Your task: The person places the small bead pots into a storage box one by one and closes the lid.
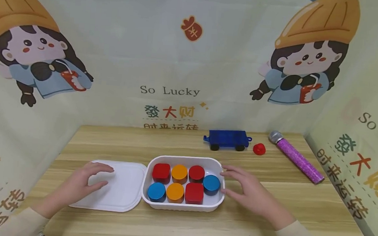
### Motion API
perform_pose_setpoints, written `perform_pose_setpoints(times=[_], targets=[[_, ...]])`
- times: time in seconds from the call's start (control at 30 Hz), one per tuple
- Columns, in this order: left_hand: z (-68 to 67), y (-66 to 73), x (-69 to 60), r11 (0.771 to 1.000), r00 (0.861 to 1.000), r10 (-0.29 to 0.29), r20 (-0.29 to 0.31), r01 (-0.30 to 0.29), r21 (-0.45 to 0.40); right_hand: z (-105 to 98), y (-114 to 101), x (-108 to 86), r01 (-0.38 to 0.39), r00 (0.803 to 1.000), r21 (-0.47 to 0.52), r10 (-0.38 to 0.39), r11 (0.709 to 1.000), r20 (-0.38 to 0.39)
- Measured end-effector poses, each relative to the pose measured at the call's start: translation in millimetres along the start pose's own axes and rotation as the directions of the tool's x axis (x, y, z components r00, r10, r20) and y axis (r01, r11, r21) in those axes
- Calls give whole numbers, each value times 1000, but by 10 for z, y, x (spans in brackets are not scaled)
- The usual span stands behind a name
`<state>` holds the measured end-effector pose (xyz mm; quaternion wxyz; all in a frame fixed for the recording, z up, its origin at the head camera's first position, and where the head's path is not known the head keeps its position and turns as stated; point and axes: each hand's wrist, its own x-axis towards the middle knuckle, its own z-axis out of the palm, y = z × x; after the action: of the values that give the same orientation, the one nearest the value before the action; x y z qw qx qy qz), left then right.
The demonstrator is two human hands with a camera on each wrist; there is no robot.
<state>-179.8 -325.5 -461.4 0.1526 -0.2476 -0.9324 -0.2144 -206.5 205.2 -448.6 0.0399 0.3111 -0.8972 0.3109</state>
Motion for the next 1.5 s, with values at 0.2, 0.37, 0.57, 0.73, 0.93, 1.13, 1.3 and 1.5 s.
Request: perform_pose_setpoints(times=[0.2,0.37,0.57,0.73,0.93,1.13,1.3,1.5], targets=[[-172,-374,-118,986,986,-165,34,165,12,29,17,-18,-3,1000,18,2,1000,23],[-309,-685,-242,973,971,-230,67,231,-5,32,37,-6,-12,1000,10,12,1000,20],[-435,-915,-361,956,946,-291,146,294,6,9,63,-24,-14,1000,-1,14,1000,16],[-455,-977,-438,953,935,-302,188,302,32,11,75,-35,-7,1000,6,7,1000,23],[-429,-1011,-481,951,933,-309,187,308,35,42,86,-43,3,1000,13,-3,1000,22],[-361,-986,-489,942,926,-329,184,335,-1,39,59,-56,-18,999,39,17,999,39],[-337,-993,-470,927,909,-365,200,374,-8,35,62,-58,-32,999,46,30,998,42],[-364,-1071,-503,888,882,-410,233,444,-119,31,63,-61,-34,999,44,32,998,42]])
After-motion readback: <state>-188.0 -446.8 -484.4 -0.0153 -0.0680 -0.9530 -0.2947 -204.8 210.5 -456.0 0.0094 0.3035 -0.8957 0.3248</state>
